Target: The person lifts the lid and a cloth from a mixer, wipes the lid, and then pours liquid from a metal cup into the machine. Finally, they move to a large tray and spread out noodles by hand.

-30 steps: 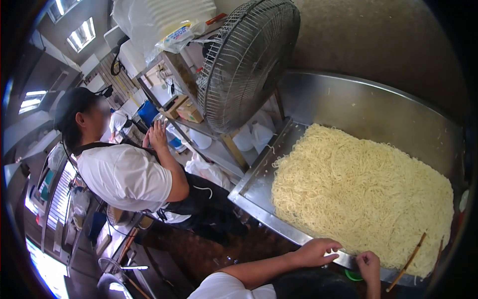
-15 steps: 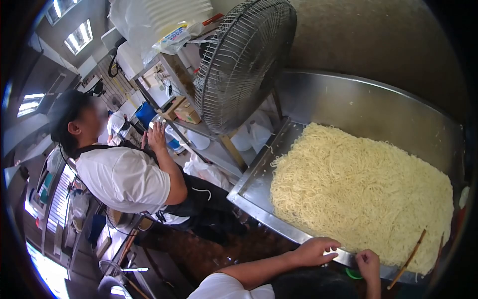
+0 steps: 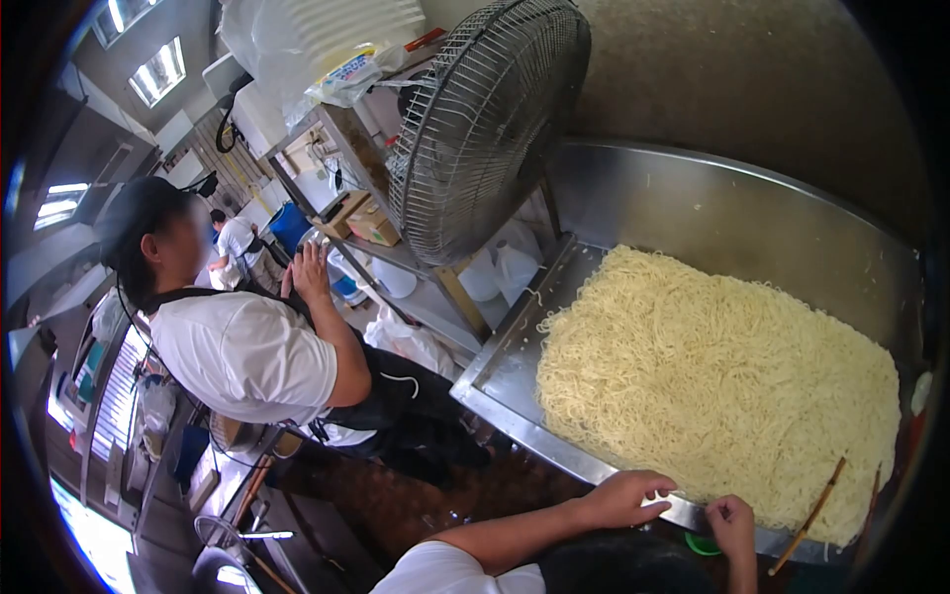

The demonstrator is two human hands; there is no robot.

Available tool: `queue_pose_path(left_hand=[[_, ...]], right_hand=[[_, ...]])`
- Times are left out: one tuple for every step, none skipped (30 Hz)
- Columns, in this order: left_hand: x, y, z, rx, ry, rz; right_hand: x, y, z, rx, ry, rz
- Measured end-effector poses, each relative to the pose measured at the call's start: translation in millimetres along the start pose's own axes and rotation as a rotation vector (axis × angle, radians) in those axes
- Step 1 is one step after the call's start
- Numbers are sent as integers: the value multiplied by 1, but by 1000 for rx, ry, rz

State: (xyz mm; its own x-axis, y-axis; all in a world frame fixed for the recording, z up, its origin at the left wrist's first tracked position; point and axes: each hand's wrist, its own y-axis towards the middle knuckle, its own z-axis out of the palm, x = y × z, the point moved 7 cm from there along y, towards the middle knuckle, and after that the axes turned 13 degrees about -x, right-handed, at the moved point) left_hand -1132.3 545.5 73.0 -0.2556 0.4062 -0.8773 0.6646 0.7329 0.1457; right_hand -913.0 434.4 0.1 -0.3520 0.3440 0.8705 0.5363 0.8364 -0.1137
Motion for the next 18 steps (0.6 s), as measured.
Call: queue_pose_path(left_hand=[[1,0,0,-12,6,20],[1,0,1,-23,10,40],[-2,0,0,-18,6,41],[-4,-1,-2,-19,9,16],[-5,-1,-3,-18,11,-10],[-4,-1,-2,-9,4,-6],[-2,-1,0,-3,16,0],[-1,-1,0,2,29,7],[-3,-1,0,8,23,10],[-4,0,-1,13,23,-4],[-4,0,-1,19,22,-17],[-4,0,-1,26,18,-12],[-4,0,0,32,31,-6],[-3,2,0,41,46,7],[-4,3,3,51,41,22],[-5,2,2,41,40,31],[-4,4,0,26,43,46],[-5,5,-1,21,47,61]], right_hand=[[0,0,0,-8,-8,-20],[0,0,0,-10,-9,-17],[3,0,0,-4,-22,-24],[5,-1,-2,-1,-35,-30],[5,-1,-3,-8,-39,-24],[6,-1,-3,-10,-72,-33],[6,-1,-3,-11,-106,-42],[7,-1,-4,-19,-110,-37],[9,-1,-3,-13,-85,-28],[9,-1,-3,-7,-60,-20],[9,-1,-4,-14,-64,-15],[10,-1,-4,-10,-71,-38],[12,-1,-5,-9,-76,-62],[14,0,-6,-28,-76,-60],[15,0,-7,-16,-70,-43],[16,-1,-7,0,-62,-26],[21,2,-9,-17,-60,-31],[24,3,-9,-11,-77,-41]])
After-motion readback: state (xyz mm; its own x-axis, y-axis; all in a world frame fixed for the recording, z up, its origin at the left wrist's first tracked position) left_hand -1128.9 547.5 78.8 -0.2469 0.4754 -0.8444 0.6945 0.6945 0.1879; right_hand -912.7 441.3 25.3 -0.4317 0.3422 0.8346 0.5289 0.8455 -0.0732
